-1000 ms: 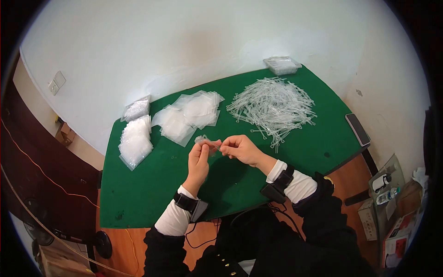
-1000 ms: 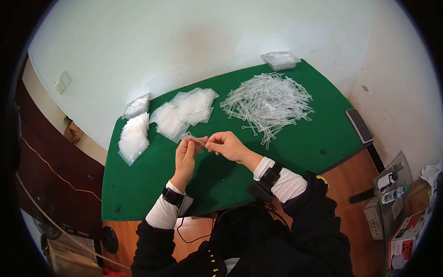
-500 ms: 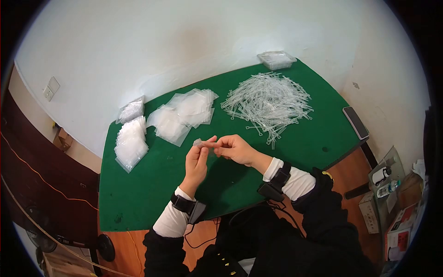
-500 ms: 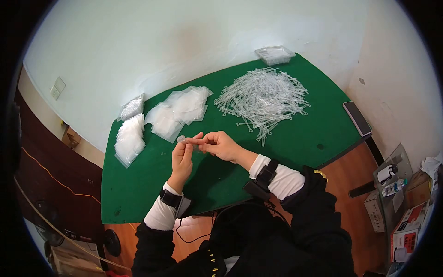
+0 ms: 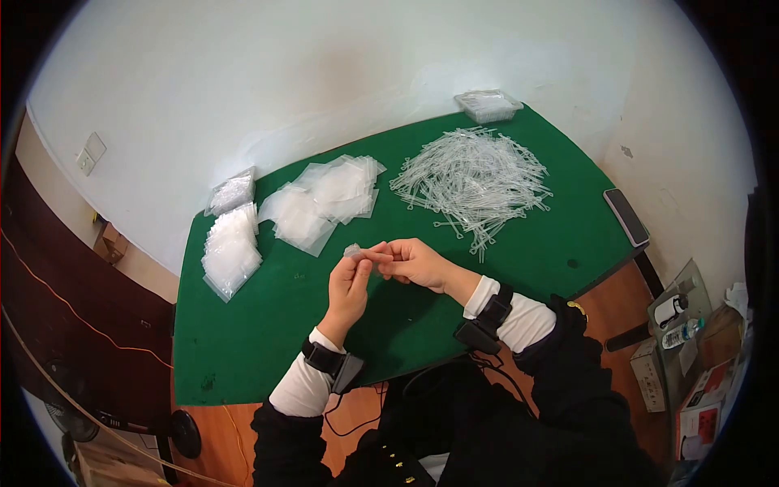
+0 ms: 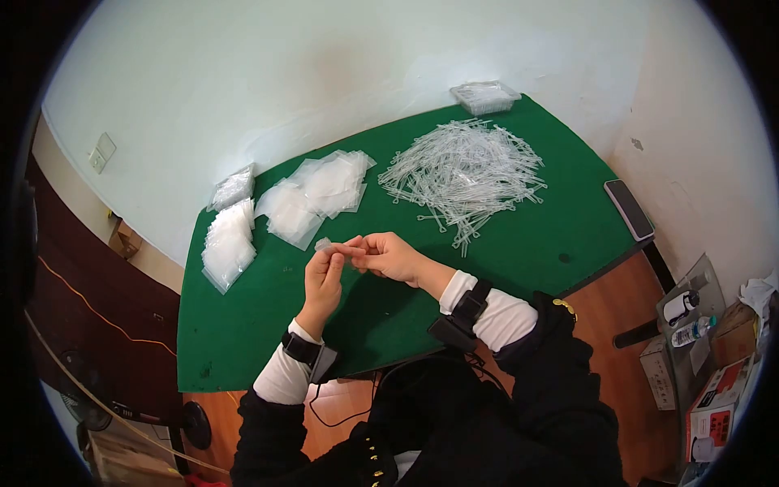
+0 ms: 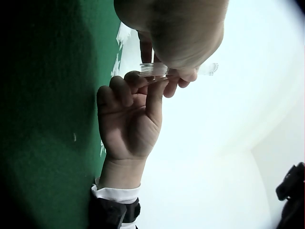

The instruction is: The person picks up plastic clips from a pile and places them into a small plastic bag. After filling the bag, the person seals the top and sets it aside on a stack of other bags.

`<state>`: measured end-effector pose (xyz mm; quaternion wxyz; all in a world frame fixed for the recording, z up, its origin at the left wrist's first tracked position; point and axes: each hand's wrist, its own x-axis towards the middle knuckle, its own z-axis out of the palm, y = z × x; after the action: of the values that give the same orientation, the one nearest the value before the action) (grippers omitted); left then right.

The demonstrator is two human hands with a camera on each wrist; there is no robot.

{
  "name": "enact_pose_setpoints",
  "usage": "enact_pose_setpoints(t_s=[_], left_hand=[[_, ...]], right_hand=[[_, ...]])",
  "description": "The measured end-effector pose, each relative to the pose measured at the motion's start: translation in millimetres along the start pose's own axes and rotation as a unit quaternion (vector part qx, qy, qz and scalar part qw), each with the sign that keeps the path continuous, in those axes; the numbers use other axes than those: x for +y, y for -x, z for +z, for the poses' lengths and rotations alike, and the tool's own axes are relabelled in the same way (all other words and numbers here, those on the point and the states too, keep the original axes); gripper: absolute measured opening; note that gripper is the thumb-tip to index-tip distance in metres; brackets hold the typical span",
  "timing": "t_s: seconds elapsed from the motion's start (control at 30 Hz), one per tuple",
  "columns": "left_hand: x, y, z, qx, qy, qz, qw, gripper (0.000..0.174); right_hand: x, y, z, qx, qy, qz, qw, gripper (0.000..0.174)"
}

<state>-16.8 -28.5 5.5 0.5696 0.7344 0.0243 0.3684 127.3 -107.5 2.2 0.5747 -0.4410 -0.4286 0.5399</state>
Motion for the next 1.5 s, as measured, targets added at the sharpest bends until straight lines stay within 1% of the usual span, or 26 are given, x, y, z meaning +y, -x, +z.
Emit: enact_pose_setpoints(t_s=[0.1,0.27,0.37,0.4,0.5,0.53,0.63,0.67,0.77,0.8,0.9,0.93,1.03,1.17,1.2,1.3,1.5], left_hand=[[0,0,1,0.014,0.031,-0.019,0.999,0.019],[-2,-1,0,0.05,0.06,-0.023,0.997,0.018],[-3,-2,-5,0.074,0.025,-0.084,0.993,0.019],[-4,-2,-6,0.078,0.025,-0.081,0.993,0.019],[-3,-2,-2,0.071,0.011,-0.083,0.994,0.017],[-3,-2,-1,0.076,0.011,-0.078,0.994,0.017],[-6,0,2,0.069,-0.122,-0.019,0.99,0.013],[-5,0,2,0.074,-0.123,-0.017,0.99,0.013],[-2,2,1,0.021,-0.176,-0.047,0.983,0.013],[-4,3,1,0.024,-0.176,-0.046,0.983,0.013],[-11,5,0,-0.047,-0.202,-0.089,0.974,0.014],[-13,6,-1,-0.046,-0.201,-0.09,0.974,0.014],[-10,4,0,-0.054,-0.214,-0.08,0.972,0.014],[-11,4,1,-0.066,-0.202,-0.058,0.975,0.014],[-10,4,1,-0.064,-0.202,-0.058,0.976,0.014],[-8,4,1,-0.094,-0.201,-0.05,0.974,0.017],[-6,4,2,-0.082,-0.19,-0.049,0.977,0.015]], right_hand=[[2,-1,-1,-0.002,-0.005,0.004,1.0,0.01],[-1,2,-2,0.001,0.021,-0.001,1.0,0.008],[3,1,-4,0.058,0.095,-0.061,0.992,0.008],[3,-1,-4,0.054,0.097,-0.062,0.992,0.008],[-1,-3,-4,0.137,0.095,-0.192,0.967,0.013],[-3,-2,-3,0.132,0.1,-0.194,0.967,0.013],[-6,5,3,0.115,0.173,-0.2,0.958,0.018],[-6,5,4,0.11,0.175,-0.201,0.957,0.018],[-7,6,6,0.123,0.223,-0.248,0.935,0.015],[-7,6,6,0.12,0.224,-0.248,0.935,0.015],[-4,5,5,0.107,0.239,-0.246,0.933,0.01],[-2,4,4,0.106,0.239,-0.246,0.933,0.01],[2,0,3,0.088,0.155,-0.206,0.962,0.008],[1,2,0,0.072,0.146,-0.174,0.971,0.007],[1,2,0,0.071,0.147,-0.173,0.971,0.007],[0,2,0,0.069,0.152,-0.179,0.97,0.007],[0,5,1,0.074,0.156,-0.201,0.964,0.007]])
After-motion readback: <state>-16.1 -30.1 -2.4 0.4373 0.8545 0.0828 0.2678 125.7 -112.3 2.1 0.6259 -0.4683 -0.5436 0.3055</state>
